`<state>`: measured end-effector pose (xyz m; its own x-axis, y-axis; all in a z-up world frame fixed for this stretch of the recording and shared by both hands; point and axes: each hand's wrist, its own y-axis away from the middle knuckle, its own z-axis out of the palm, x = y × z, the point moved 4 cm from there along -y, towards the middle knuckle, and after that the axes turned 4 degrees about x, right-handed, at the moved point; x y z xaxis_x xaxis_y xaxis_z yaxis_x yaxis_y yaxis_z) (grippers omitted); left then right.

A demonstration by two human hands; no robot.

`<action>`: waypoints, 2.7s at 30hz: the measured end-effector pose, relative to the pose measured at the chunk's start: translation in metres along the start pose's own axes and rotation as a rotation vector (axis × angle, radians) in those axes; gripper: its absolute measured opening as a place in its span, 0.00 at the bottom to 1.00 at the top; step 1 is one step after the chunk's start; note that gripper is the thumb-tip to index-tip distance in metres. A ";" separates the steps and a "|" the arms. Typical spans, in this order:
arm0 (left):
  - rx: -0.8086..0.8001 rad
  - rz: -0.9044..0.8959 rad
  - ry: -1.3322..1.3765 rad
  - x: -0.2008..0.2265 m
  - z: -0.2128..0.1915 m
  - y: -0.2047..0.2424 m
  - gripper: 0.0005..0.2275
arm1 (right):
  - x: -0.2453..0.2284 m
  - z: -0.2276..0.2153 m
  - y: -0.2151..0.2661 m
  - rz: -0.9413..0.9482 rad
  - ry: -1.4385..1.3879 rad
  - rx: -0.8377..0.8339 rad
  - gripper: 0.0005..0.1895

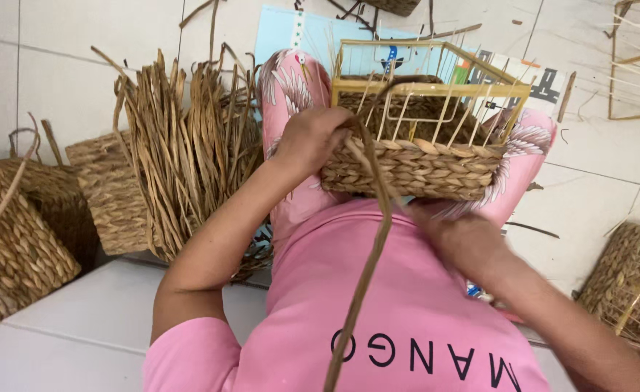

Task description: The person is weaving dried plant strips through the wire frame of a basket by hand. They weave individual strips around the vertical wire supports and through existing woven layers to build up the sides of the basket.

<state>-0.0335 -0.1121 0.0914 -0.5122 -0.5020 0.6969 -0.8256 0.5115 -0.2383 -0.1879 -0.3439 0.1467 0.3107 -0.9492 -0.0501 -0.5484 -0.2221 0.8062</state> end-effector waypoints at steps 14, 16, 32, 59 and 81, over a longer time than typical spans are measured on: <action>-0.033 0.111 0.002 0.000 -0.001 0.016 0.06 | -0.022 -0.079 -0.122 -0.216 -1.032 0.616 0.09; -0.039 0.052 0.105 -0.001 -0.008 0.013 0.08 | -0.027 -0.075 -0.122 -0.381 -1.030 0.898 0.09; -0.016 0.092 -0.080 0.024 0.017 0.003 0.05 | 0.025 -0.053 -0.039 -0.181 -0.461 1.336 0.28; -0.122 0.201 -0.105 0.017 0.012 -0.012 0.05 | 0.079 -0.061 0.029 0.279 -0.237 1.102 0.36; -0.262 -0.171 -0.047 0.017 0.021 -0.034 0.02 | -0.008 -0.099 -0.041 -0.264 -0.307 1.364 0.07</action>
<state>-0.0195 -0.1528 0.0969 -0.3865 -0.6246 0.6786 -0.8147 0.5761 0.0662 -0.0911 -0.3053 0.1727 0.4388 -0.8173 -0.3735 -0.8630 -0.2674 -0.4287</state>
